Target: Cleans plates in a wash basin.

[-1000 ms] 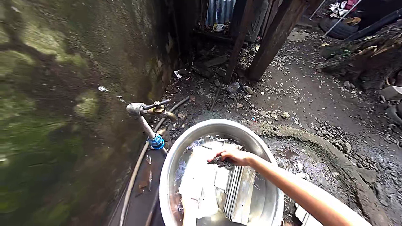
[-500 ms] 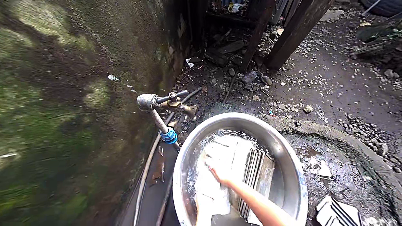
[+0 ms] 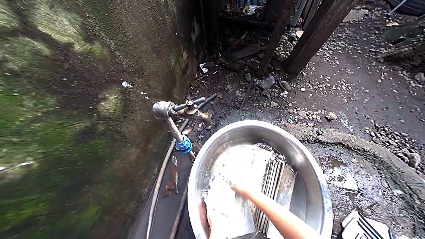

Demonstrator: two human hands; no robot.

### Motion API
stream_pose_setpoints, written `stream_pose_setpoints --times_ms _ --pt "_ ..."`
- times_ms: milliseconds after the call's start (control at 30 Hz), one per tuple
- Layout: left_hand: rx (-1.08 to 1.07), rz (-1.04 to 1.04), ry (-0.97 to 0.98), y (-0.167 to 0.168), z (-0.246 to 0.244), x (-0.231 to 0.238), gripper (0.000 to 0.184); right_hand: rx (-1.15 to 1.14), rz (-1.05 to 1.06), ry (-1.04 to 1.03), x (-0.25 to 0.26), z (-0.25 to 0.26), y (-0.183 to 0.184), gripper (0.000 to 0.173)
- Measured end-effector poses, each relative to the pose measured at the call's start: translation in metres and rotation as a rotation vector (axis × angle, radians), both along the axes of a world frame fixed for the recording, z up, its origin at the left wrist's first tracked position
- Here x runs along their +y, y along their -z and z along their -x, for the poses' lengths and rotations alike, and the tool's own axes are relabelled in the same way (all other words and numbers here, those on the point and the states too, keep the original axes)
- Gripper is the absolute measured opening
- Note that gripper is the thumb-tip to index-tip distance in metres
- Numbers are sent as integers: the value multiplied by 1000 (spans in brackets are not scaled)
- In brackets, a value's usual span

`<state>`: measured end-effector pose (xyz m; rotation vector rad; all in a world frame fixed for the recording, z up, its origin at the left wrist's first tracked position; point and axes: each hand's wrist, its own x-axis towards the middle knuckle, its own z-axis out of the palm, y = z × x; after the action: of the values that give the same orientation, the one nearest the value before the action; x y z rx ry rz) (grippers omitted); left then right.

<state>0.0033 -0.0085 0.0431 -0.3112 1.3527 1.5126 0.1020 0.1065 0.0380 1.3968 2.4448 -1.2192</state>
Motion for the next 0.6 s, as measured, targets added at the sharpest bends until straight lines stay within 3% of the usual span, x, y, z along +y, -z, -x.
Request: stream_pose_setpoints --times_ms 67,100,167,300,367,433,500,600 --pt "-18 9 -6 -16 2 5 61 -84 -111 166 28 14 10 50" --pt "-21 -8 -13 -17 4 5 60 -103 -60 202 33 25 9 51" --pt "-13 -39 -41 -19 6 7 60 -59 -66 189 13 40 12 48" --pt "-14 8 -75 -13 2 7 57 253 -42 -207 -56 29 5 40" --pt "-22 21 -61 3 0 3 54 339 -46 -309 -54 14 17 39" --pt "-27 28 -40 15 1 1 58 203 -6 -210 -25 5 8 44" --pt "-26 38 -30 -9 0 8 58 -33 -42 7 15 11 -12 51" --pt "24 -31 -13 -3 6 6 59 -201 -52 212 47 34 7 56"
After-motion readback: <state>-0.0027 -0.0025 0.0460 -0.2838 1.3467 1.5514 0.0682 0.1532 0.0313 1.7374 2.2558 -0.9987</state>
